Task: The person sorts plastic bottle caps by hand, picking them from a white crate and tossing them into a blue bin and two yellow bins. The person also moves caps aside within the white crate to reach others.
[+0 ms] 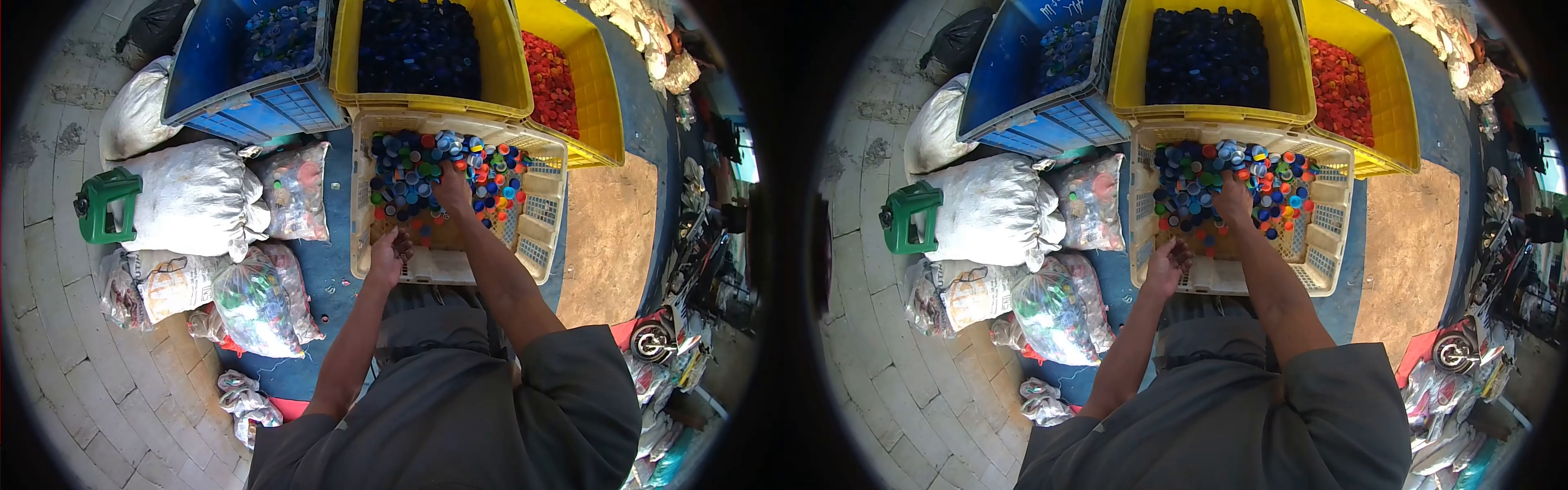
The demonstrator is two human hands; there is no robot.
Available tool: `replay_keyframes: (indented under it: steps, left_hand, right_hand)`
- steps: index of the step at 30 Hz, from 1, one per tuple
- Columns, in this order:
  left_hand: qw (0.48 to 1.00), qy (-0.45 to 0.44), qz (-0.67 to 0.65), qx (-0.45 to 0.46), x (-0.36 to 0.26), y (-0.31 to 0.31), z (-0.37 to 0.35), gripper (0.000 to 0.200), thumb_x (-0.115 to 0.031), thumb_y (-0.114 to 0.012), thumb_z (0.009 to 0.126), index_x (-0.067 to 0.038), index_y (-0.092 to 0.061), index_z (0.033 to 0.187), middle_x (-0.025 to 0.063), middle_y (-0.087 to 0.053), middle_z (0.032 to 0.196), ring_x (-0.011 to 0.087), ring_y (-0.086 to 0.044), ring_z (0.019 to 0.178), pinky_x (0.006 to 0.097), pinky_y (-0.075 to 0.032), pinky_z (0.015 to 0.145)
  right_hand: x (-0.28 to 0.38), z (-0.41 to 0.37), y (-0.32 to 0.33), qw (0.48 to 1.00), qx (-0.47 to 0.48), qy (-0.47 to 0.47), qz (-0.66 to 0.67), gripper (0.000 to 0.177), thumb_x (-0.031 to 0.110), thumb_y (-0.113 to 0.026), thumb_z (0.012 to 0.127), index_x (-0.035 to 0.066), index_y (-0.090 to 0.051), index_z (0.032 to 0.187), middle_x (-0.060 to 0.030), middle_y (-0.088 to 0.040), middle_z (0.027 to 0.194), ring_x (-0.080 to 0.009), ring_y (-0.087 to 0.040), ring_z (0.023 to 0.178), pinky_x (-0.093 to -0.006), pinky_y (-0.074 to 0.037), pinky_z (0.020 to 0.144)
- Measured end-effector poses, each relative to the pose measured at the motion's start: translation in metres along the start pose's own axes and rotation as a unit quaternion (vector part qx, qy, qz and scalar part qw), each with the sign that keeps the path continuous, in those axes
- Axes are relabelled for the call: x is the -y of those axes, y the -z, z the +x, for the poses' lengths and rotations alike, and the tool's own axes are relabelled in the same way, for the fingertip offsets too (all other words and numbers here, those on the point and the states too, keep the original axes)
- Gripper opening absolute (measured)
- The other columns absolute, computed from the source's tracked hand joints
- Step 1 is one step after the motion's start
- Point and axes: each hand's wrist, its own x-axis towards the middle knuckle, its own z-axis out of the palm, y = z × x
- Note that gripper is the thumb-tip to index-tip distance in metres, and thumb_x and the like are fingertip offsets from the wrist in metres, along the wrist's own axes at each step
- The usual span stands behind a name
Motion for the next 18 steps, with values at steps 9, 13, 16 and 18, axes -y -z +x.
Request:
replay_keyframes:
  steps: [9,13,16,18]
  left_hand:
    - [0.996,-0.036,0.077,0.001,-0.036,-0.007,0.014,0.018,-0.027,-0.054,0.093,-0.01,-0.058,0.099,0.0015,-0.062,0.087,0.0149,-0.061,0.078,0.0337,-0.051,0.07]
    - [0.993,-0.047,0.111,-0.002,-0.046,-0.015,0.018,0.016,-0.027,-0.056,0.092,-0.012,-0.058,0.098,0.0,-0.062,0.086,0.0133,-0.061,0.079,0.0325,-0.051,0.07]
    - [0.985,-0.059,0.161,-0.021,-0.047,-0.024,0.023,0.014,-0.025,-0.059,0.091,-0.012,-0.058,0.097,-0.0005,-0.061,0.085,0.0119,-0.06,0.079,0.0303,-0.05,0.069]
    - [0.976,-0.077,0.204,-0.032,-0.046,-0.03,0.028,0.013,-0.022,-0.062,0.089,-0.012,-0.058,0.096,-0.0003,-0.061,0.086,0.011,-0.059,0.079,0.0286,-0.05,0.069]
  right_hand:
    - [0.012,-0.001,-0.015,0.999,0.001,-0.031,-0.025,0.039,0.022,-0.07,0.077,0.009,-0.053,0.109,-0.0151,-0.054,0.116,-0.0365,-0.055,0.108,-0.0478,-0.048,0.085]
    - [0.01,-0.007,-0.027,0.998,0.009,-0.062,-0.014,0.038,0.021,-0.069,0.078,0.009,-0.053,0.111,-0.0172,-0.059,0.108,-0.0391,-0.059,0.1,-0.0489,-0.049,0.082]
    - [-0.005,-0.014,-0.031,0.996,-0.05,-0.053,0.057,0.04,0.019,-0.068,0.079,0.008,-0.053,0.114,-0.0183,-0.063,0.1,-0.0393,-0.062,0.094,-0.0476,-0.05,0.079]
    - [-0.016,-0.021,-0.029,0.982,-0.108,-0.03,0.155,0.042,0.019,-0.068,0.08,0.006,-0.052,0.117,-0.0178,-0.065,0.096,-0.0362,-0.064,0.092,-0.0438,-0.052,0.077]
